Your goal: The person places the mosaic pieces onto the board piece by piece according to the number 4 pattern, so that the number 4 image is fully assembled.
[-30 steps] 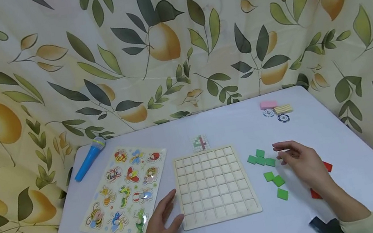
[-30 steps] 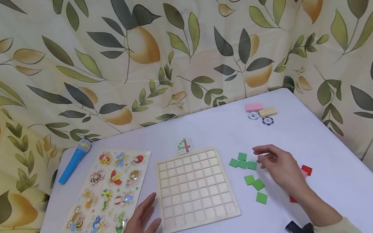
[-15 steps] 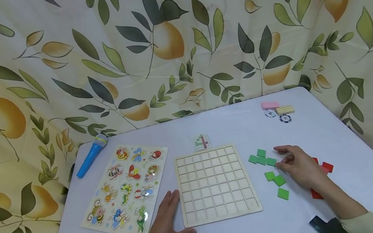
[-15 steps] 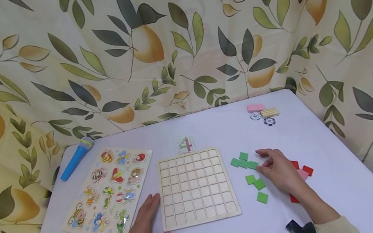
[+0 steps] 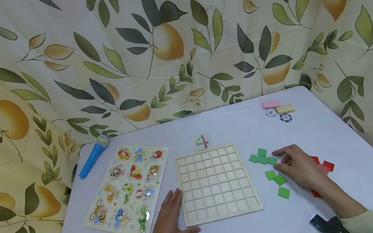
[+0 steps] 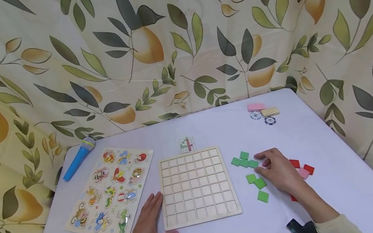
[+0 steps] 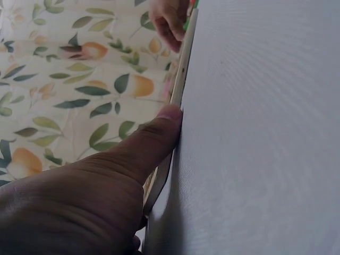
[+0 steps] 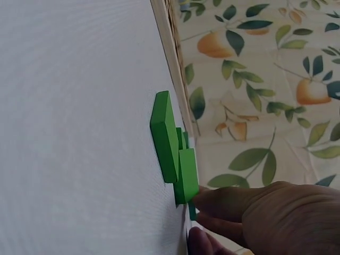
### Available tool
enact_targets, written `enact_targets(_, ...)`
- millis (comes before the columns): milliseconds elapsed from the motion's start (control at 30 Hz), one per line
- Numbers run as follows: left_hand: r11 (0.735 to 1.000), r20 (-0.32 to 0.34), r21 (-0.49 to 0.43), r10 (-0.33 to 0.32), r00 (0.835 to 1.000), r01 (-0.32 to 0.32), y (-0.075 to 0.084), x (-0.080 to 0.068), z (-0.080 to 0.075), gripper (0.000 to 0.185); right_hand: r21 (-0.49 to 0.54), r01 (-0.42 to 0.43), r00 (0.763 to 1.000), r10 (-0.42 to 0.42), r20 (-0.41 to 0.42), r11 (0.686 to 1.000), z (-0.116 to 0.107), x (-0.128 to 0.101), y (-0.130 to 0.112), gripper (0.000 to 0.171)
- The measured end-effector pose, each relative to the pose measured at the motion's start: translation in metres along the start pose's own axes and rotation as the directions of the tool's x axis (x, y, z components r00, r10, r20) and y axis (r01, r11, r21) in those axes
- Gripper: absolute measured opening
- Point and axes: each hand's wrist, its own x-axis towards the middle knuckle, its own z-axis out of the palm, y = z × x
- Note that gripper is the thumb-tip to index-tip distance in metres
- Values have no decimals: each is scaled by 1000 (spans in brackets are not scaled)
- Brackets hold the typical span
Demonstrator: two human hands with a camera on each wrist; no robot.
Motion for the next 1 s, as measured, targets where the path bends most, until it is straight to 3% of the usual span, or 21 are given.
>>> enact_targets(700,999,-25,40,-23,999,24,4,0,6,118,-12,-5,1000,5,-17,1000,-2,-2,-6,36)
enact_targets(1000,999,-40,32,-16,999,18,5,0,3,116,-1,131,991,-131,29,991,-19,-5,-48,34)
